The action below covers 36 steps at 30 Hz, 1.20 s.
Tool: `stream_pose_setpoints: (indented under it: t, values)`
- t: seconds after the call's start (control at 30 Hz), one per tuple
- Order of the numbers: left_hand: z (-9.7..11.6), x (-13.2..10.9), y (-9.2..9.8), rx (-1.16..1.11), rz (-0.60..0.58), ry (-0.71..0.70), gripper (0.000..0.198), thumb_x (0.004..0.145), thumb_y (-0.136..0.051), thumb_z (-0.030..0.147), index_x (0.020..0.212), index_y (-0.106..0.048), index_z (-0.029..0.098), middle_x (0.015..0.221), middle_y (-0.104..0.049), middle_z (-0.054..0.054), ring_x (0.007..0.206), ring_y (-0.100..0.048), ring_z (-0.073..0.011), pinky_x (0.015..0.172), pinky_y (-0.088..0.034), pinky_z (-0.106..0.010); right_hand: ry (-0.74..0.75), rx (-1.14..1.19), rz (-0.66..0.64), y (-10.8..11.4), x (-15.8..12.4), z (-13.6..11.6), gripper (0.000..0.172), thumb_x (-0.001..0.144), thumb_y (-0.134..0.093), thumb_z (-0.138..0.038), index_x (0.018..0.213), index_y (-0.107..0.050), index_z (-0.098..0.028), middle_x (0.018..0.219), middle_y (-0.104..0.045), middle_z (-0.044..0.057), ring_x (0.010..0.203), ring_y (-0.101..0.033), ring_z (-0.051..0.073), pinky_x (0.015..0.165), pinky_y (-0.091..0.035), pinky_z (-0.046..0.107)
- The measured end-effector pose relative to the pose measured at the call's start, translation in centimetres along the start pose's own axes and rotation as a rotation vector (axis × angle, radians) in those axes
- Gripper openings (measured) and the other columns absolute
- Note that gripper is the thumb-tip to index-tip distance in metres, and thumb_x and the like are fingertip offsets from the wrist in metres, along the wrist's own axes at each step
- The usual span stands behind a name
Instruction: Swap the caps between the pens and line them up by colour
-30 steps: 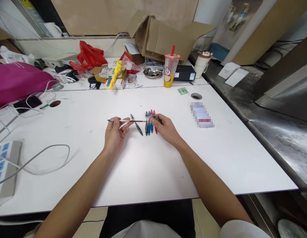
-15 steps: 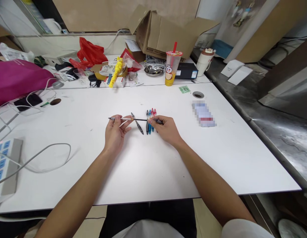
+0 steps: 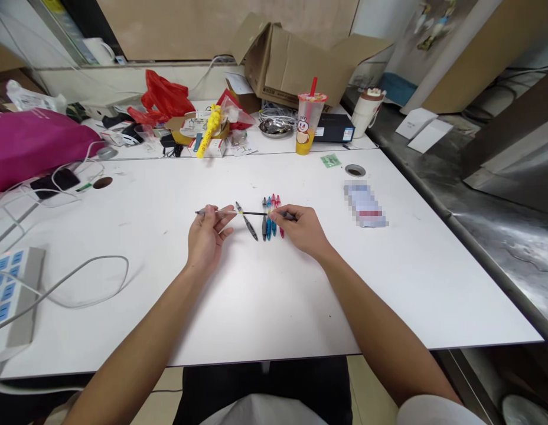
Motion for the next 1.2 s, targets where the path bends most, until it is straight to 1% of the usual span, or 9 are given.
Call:
stream_pose_setpoints:
  t: [0.17,0.27,0.33,0.4,0.5,0.73,0.93,1.1,1.2]
  values:
    - [-1.6,-0.9,-1.9,-0.016,-0.137,0.089,0.026,0.098,-0.064,0.043,0.101,-0.052,0.021,0.111,-0.078,-0.012,0.092,-0.079,-0.0208,0.064,-0.059,-0.023,0.014,-0.009,-0.072,-1.6,-0.4,0.4,0.035,0.08,-0.077,-0.052,0.084,-0.078,-0.017,0.06,-0.054,-0.001,0.057,-0.042,0.011,0.055,-0.035,0.029]
    - [-1.6,-1.0,-2.0,-0.046,-0.15,0.091,0.026,0.098,-0.064,0.044,0.099,-0.05,0.021,0.112,-0.078,-0.011,0.089,-0.079,-0.0199,0.066,-0.06,-0.023,0.021,-0.012,-0.101,-1.9,-0.5,0.4,0.041,0.083,-0.074,-0.056,0.103,-0.079,-0.02,0.062,-0.056,-0.002,0.058,-0.046,0.012,0.055,-0.036,0.028]
    - [-1.3,-0.7,-1.7,-0.055,-0.134,0.073,0.026,0.098,-0.064,0.043,0.099,-0.05,0.021,0.111,-0.078,-0.011,0.09,-0.079,-0.0195,0.067,-0.06,-0.022,0.042,-0.01,-0.1,-1.6,-0.4,0.2,0.044,0.09,-0.065,-0.058,0.115,-0.078,-0.023,0.071,-0.064,0.001,0.064,-0.053,0.014,0.059,-0.042,0.029]
    - [-1.0,-0.3,-1.3,-0.058,-0.114,0.056,0.026,0.098,-0.064,0.044,0.099,-0.05,0.021,0.111,-0.078,-0.011,0.091,-0.079,-0.0195,0.066,-0.059,-0.021,0.075,-0.025,-0.072,-0.9,-0.2,-0.2,0.041,0.093,-0.061,-0.056,0.114,-0.079,-0.025,0.089,-0.074,0.005,0.077,-0.062,0.018,0.067,-0.048,0.032]
    - [-0.8,-0.1,-1.0,-0.054,-0.101,0.043,0.026,0.098,-0.063,0.044,0.099,-0.05,0.022,0.11,-0.078,-0.011,0.091,-0.079,-0.0197,0.065,-0.058,-0.021,0.101,-0.07,-0.061,-0.3,-0.2,-0.5,0.034,0.087,-0.071,-0.049,0.109,-0.082,-0.026,0.107,-0.078,0.007,0.091,-0.067,0.022,0.079,-0.053,0.036]
    - [-1.0,-0.2,-1.3,-0.069,-0.111,0.053,0.027,0.097,-0.067,0.042,0.1,-0.051,0.021,0.109,-0.078,-0.011,0.088,-0.079,-0.0196,0.06,-0.057,-0.019,0.081,-0.058,-0.113,-1.0,-0.4,-0.5,0.024,0.083,-0.077,-0.037,0.1,-0.083,-0.023,0.097,-0.08,0.007,0.073,-0.066,0.018,0.071,-0.053,0.036]
    - [-1.2,-0.6,-1.5,-0.02,-0.117,0.053,0.032,0.093,-0.07,0.047,0.101,-0.052,0.021,0.11,-0.076,-0.01,0.089,-0.079,-0.0203,0.058,-0.056,-0.019,0.092,-0.035,-0.15,-1.7,-0.6,-0.4,0.023,0.085,-0.075,-0.037,0.102,-0.082,-0.024,0.102,-0.079,0.007,0.087,-0.069,0.021,0.079,-0.053,0.036]
    - [-1.6,-0.9,-1.8,0.028,-0.128,0.057,0.035,0.09,-0.072,0.049,0.1,-0.055,0.021,0.107,-0.076,-0.008,0.089,-0.078,-0.0199,0.061,-0.057,-0.021,0.217,-0.096,-0.229,-2.5,-1.0,-1.3,0.029,0.092,-0.065,-0.034,0.116,-0.078,-0.024,0.098,-0.075,0.006,0.078,-0.063,0.017,0.07,-0.049,0.034]
    - [-2.3,-1.0,-2.3,0.072,-0.189,0.081,0.037,0.089,-0.073,0.051,0.101,-0.058,0.02,0.111,-0.076,-0.011,0.095,-0.077,-0.0211,0.063,-0.058,-0.022,0.201,-0.043,-0.22,-2.7,-1.1,-1.2,0.032,0.088,-0.071,-0.036,0.117,-0.074,-0.023,0.105,-0.074,0.006,0.082,-0.064,0.017,0.073,-0.05,0.033]
Point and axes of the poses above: each hand's wrist, its own x-axis towards the middle knuckle, its own y-axis out of the back of the hand, z = x × y, the point moved 9 cm from there along x, towards the middle knuckle
